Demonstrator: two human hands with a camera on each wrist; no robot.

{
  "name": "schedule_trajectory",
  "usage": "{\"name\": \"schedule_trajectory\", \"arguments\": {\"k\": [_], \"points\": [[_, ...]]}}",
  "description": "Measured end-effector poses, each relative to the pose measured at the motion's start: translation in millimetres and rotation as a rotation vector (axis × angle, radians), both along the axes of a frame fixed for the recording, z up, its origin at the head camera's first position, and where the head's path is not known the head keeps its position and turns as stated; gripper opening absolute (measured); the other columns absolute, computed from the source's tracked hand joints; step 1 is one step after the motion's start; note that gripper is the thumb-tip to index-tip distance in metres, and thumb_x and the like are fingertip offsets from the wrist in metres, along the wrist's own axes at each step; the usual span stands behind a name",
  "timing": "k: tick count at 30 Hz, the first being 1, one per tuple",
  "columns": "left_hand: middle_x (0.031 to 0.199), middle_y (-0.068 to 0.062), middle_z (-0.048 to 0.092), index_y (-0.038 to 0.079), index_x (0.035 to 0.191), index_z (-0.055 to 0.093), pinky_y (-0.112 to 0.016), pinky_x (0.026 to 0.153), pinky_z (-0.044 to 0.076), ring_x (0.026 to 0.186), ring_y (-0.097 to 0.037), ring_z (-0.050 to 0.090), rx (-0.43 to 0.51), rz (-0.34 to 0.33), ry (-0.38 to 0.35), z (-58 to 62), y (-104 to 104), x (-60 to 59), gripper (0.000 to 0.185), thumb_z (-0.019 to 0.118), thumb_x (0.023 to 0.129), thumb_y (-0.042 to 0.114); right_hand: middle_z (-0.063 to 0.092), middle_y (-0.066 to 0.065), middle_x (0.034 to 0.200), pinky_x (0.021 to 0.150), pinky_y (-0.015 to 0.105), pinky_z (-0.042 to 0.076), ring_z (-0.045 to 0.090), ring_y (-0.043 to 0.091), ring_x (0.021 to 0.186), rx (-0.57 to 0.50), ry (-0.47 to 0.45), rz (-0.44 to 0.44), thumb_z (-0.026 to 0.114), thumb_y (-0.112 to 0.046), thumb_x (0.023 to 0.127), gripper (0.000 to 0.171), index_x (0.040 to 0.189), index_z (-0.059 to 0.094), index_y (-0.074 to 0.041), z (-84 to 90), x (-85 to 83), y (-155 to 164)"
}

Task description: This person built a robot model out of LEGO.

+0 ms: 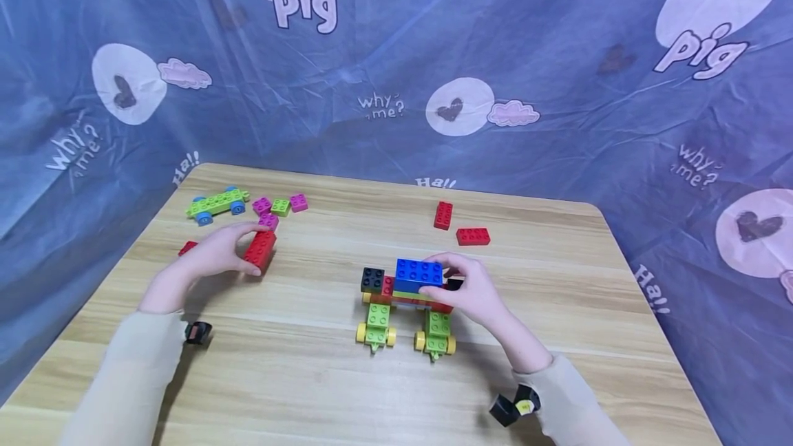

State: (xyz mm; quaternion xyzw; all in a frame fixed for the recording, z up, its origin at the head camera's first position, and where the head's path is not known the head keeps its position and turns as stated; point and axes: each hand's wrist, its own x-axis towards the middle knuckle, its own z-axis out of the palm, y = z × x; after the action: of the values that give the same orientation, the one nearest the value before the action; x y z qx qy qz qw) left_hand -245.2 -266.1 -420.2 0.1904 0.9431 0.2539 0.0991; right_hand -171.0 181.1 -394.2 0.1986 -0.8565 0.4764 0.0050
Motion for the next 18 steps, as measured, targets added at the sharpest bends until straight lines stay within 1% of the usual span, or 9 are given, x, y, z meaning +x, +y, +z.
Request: {"name": "schedule_trajectory", "arguments": {"k": [5,8,9,15,18], "points": [[0.139,-0.029,0.051,-0.002,0.14,0.047,-0.065,0.104,0.037,0.128,-0.049,0.046,0.044,-0.013,0.017,8.3,21.0,0.7,0.083,0.088,0.071,0.019,0.073,0.008,0.108,0.081,0.035,0.057,0.065,0.019,0.09,0.003,0.001,-0.002,0.081,-0.015,0.079,0.033,0.11,0.071,-0.007,0.1,0.1,0.3],[0.139,-0.028,0.051,0.0,0.14,0.047,-0.063,0.102,0.041,0.125,-0.048,0.049,0.067,-0.012,0.023,14.4,34.2,1.6,0.081,0.087,0.073,0.02,0.073,0.008,0.108,0.082,0.036,0.057,0.065,0.02,0.091,0.001,0.003,-0.001,0.081,-0.015,0.079,0.033,0.11,0.071,-0.007,0.1,-0.1,0.3],[0.141,-0.027,0.05,0.001,0.141,0.047,-0.063,0.102,0.041,0.126,-0.048,0.048,0.075,-0.016,0.025,16.5,38.8,2.0,0.081,0.087,0.073,0.02,0.073,0.008,0.108,0.082,0.037,0.057,0.065,0.02,0.091,0.001,0.004,0.0,0.081,-0.015,0.079,0.033,0.109,0.071,-0.007,0.1,-0.2,0.3],[0.145,-0.024,0.047,0.002,0.14,0.048,-0.061,0.109,0.034,0.135,-0.045,0.041,0.113,-0.088,0.066,29.0,65.9,5.3,0.082,0.088,0.07,0.018,0.073,0.007,0.108,0.083,0.039,0.056,0.065,0.02,0.091,0.003,-0.003,-0.003,0.081,-0.016,0.079,0.033,0.109,0.071,-0.007,-1.3,-0.5,1.0],[0.145,-0.023,0.048,0.003,0.14,0.049,-0.06,0.11,0.035,0.135,-0.043,0.042,0.13,-0.119,0.087,35.2,79.3,8.4,0.083,0.089,0.069,0.02,0.073,0.008,0.108,0.083,0.039,0.056,0.065,0.02,0.091,0.001,-0.004,-0.005,0.081,-0.016,0.079,0.033,0.109,0.071,-0.008,-2.1,-1.0,1.3]]}}
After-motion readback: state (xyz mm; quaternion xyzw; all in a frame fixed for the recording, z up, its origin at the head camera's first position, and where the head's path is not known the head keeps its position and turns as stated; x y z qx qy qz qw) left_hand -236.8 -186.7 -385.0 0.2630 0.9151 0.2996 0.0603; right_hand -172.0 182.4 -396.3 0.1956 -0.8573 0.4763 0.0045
